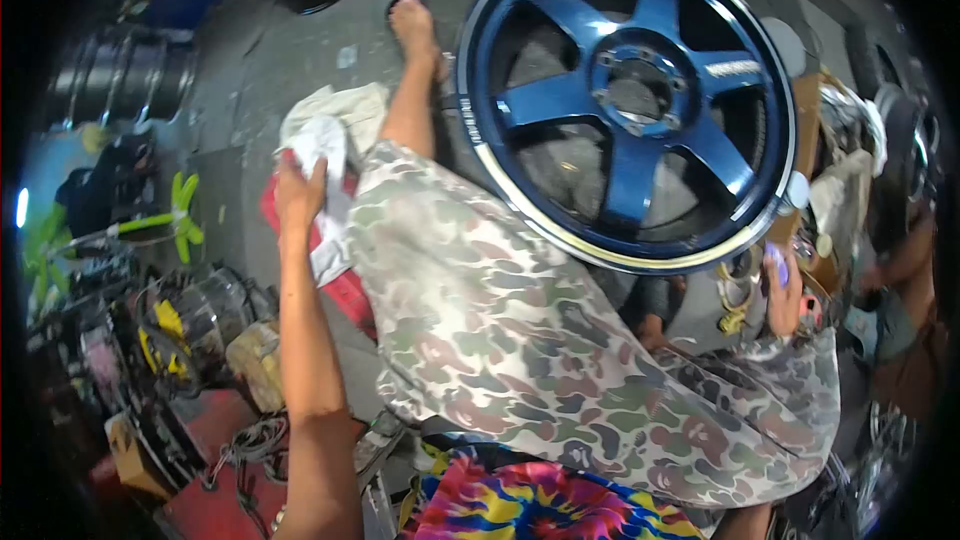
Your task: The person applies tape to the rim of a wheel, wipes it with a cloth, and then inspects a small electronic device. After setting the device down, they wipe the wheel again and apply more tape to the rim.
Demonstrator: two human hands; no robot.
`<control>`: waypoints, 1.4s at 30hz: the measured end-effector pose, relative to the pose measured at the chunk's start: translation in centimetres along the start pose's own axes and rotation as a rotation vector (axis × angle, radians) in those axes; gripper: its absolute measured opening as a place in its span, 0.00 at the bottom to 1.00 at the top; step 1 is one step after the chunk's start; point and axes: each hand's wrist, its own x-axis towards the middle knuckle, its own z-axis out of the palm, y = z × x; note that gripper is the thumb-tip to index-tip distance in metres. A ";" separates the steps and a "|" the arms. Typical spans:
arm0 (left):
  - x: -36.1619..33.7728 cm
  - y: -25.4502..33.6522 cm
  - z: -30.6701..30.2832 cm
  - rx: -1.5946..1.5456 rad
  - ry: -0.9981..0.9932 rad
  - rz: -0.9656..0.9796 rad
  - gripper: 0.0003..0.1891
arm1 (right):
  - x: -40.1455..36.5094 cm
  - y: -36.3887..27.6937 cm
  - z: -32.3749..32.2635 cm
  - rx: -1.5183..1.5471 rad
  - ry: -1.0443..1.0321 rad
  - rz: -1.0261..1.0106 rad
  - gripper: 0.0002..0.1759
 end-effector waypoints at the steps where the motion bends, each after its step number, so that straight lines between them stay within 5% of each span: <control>1: -0.8 -0.2 0.5 -0.063 -0.305 -0.047 0.40 | 1.7 -4.3 -1.8 0.030 -0.068 0.019 0.25; 2: 1.4 0.6 5.6 -0.169 -0.302 -0.015 0.33 | 3.4 -7.9 -3.4 0.044 -0.192 0.072 0.24; 5: 18.8 22.8 27.6 -0.215 0.543 0.272 0.18 | 6.9 -16.7 -5.4 -0.037 -0.576 0.153 0.21; 6: 19.6 24.2 27.5 -0.305 0.456 0.261 0.14 | 7.1 -17.9 -4.8 -0.037 -0.646 0.044 0.18; 8: 12.2 10.0 25.4 -0.544 0.092 0.136 0.08 | 6.8 -23.0 -2.6 -0.075 -0.863 -0.105 0.12; 10: -0.9 -16.8 22.5 -1.037 -0.252 -0.162 0.11 | 5.5 -23.8 1.4 0.040 -1.002 -0.379 0.10; 11: -2.8 -12.2 13.0 -0.628 -0.428 -0.269 0.14 | 4.4 -24.3 3.4 0.065 -1.028 -0.359 0.09; 15: -3.8 -4.3 2.4 -0.787 -0.304 -0.311 0.15 | 1.7 -24.6 9.4 0.133 -0.994 -0.384 0.10; 18: -2.5 -4.0 -2.8 -1.010 -0.062 -0.481 0.14 | 1.3 -24.0 10.9 0.170 -0.974 -0.382 0.12; 20: -2.0 -2.1 -6.6 -0.977 0.171 -0.411 0.17 | 1.0 -23.7 11.4 0.179 -0.962 -0.384 0.12; 24: -2.9 4.3 -13.1 -1.032 0.291 -0.329 0.16 | 1.0 -23.8 12.0 0.170 -0.954 -0.387 0.13; 33: -8.8 13.4 -10.5 -1.062 0.088 -0.286 0.20 | 1.4 -25.1 14.2 0.210 -0.943 -0.427 0.12; 42: -11.1 18.4 -8.7 -1.000 0.049 -0.012 0.15 | 1.2 -26.3 16.1 0.245 -0.898 -0.453 0.11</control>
